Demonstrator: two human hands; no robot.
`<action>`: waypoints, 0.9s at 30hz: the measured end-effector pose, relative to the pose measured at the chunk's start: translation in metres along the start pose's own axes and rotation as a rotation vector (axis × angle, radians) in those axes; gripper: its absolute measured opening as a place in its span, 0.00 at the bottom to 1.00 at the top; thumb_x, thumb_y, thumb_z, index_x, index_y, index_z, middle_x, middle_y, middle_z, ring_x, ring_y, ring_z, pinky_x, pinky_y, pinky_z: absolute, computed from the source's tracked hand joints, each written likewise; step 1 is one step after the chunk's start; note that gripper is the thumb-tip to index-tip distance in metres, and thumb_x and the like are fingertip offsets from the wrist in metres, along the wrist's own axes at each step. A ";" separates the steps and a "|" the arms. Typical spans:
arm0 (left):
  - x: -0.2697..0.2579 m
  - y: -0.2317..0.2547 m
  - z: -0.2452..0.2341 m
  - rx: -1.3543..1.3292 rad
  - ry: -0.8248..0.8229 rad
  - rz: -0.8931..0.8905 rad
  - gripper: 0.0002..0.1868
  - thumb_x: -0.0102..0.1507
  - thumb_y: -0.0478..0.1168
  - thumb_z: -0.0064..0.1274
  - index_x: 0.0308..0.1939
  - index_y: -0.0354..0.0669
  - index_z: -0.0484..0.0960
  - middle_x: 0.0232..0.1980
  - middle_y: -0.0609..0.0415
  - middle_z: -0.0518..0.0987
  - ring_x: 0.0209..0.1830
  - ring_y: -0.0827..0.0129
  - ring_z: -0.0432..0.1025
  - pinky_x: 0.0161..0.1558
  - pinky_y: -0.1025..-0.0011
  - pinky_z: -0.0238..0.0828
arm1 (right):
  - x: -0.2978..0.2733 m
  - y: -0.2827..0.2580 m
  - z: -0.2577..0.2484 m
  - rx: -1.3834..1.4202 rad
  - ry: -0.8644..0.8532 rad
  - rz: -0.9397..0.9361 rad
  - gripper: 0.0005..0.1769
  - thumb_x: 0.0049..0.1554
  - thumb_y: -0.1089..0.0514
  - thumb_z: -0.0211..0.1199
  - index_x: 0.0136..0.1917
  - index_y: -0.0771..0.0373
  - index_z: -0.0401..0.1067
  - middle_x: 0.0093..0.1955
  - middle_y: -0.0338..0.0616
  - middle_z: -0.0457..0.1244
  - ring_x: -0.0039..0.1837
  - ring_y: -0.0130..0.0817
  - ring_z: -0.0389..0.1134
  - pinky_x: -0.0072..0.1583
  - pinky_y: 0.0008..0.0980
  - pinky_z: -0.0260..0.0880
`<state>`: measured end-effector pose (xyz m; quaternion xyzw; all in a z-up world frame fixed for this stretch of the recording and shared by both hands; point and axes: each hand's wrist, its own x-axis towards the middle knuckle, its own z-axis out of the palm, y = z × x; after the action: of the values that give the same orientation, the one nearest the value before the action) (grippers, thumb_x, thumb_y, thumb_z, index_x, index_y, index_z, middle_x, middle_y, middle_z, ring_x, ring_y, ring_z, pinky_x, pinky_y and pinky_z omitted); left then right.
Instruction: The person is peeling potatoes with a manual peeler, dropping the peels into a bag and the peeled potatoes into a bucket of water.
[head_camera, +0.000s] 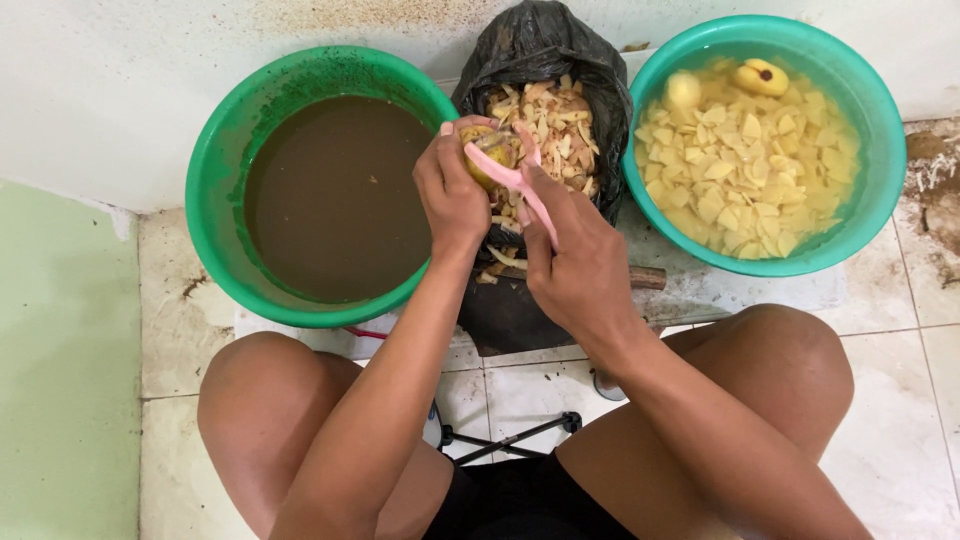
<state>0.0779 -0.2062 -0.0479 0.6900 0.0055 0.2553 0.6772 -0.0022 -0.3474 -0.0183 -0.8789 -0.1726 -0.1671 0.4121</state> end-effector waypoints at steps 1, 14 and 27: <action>0.004 -0.011 -0.002 0.000 0.002 0.002 0.25 0.72 0.41 0.28 0.41 0.42 0.87 0.25 0.42 0.80 0.21 0.64 0.76 0.31 0.65 0.81 | -0.004 0.001 0.001 0.000 0.000 -0.003 0.22 0.73 0.61 0.54 0.79 0.60 0.65 0.43 0.54 0.65 0.33 0.45 0.66 0.31 0.43 0.60; 0.024 0.036 -0.032 -0.396 -0.133 -0.322 0.26 0.70 0.54 0.32 0.39 0.41 0.82 0.29 0.45 0.81 0.11 0.68 0.64 0.13 0.76 0.57 | -0.006 0.008 -0.009 -0.169 -0.002 0.016 0.22 0.66 0.63 0.60 0.74 0.59 0.70 0.52 0.49 0.70 0.44 0.44 0.68 0.39 0.44 0.65; 0.024 0.030 -0.028 -0.367 -0.337 -0.329 0.28 0.70 0.50 0.31 0.41 0.36 0.86 0.56 0.40 0.84 0.19 0.64 0.74 0.15 0.76 0.63 | -0.004 0.023 -0.013 -0.416 0.037 -0.018 0.24 0.66 0.58 0.67 0.75 0.46 0.75 0.42 0.40 0.58 0.37 0.41 0.59 0.34 0.41 0.57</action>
<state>0.0789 -0.1741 -0.0124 0.5783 -0.0414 0.0209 0.8145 0.0022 -0.3716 -0.0277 -0.9403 -0.1344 -0.2191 0.2232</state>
